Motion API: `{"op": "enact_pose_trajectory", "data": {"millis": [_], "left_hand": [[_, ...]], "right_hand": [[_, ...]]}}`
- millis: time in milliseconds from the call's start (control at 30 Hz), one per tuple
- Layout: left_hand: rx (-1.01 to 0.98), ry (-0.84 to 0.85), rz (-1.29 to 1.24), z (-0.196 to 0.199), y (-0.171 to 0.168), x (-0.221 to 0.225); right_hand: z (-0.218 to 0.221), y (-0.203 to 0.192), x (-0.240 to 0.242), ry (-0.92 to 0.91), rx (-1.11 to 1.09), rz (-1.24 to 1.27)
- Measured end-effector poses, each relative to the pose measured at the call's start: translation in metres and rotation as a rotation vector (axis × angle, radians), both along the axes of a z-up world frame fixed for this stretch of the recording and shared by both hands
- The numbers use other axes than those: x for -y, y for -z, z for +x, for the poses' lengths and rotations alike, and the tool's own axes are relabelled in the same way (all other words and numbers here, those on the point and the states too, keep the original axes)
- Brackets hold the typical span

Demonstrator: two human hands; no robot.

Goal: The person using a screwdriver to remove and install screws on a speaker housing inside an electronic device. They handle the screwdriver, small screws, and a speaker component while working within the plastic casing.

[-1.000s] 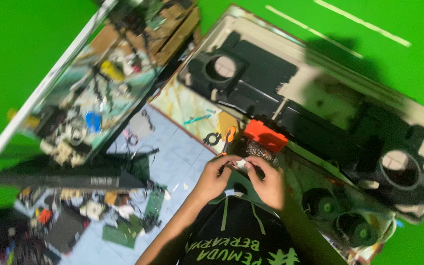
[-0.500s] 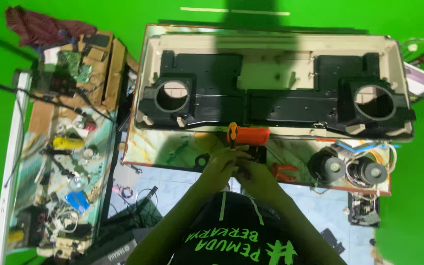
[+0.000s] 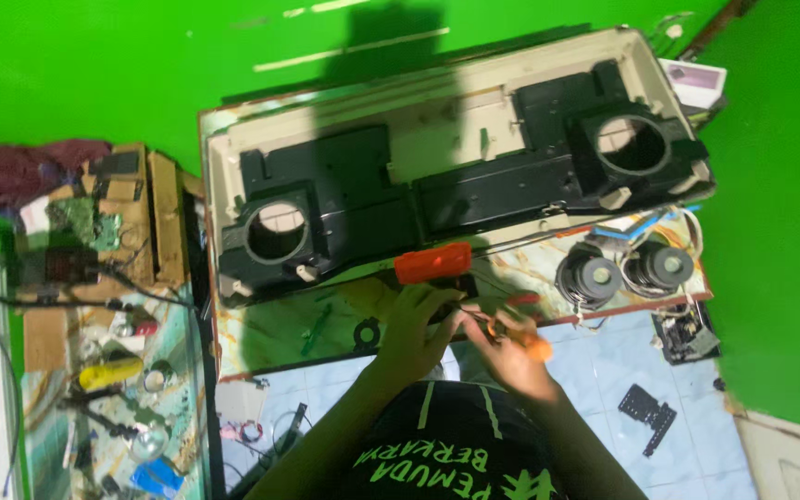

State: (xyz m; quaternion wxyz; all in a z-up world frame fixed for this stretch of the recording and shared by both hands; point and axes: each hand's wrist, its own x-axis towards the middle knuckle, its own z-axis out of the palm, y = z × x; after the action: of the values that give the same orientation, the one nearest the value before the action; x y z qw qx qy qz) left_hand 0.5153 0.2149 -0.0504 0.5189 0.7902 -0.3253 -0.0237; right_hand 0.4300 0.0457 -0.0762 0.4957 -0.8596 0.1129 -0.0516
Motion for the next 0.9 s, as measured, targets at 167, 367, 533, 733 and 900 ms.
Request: {"op": "enact_pose_trajectory", "data": {"millis": [167, 367, 533, 733, 900], "left_hand": [[0.026, 0.136, 0.052, -0.007, 0.002, 0.035], [0.071, 0.298, -0.026, -0.034, -0.006, 0.088], [0.104, 0.409, -0.047, -0.073, -0.013, 0.158], [0.195, 0.487, -0.057, -0.136, -0.029, 0.252], [-0.039, 0.585, -0.058, -0.181, -0.039, 0.323]], "right_hand": [[-0.02, -0.032, 0.02, 0.095, 0.3, -0.033], [-0.065, -0.051, 0.058, 0.261, 0.198, 0.051], [-0.124, -0.061, 0.112, 0.344, 0.245, 0.064], [-0.206, -0.069, 0.188, 0.522, 0.186, 0.08], [-0.264, -0.065, 0.236, 0.671, 0.21, 0.032]]}}
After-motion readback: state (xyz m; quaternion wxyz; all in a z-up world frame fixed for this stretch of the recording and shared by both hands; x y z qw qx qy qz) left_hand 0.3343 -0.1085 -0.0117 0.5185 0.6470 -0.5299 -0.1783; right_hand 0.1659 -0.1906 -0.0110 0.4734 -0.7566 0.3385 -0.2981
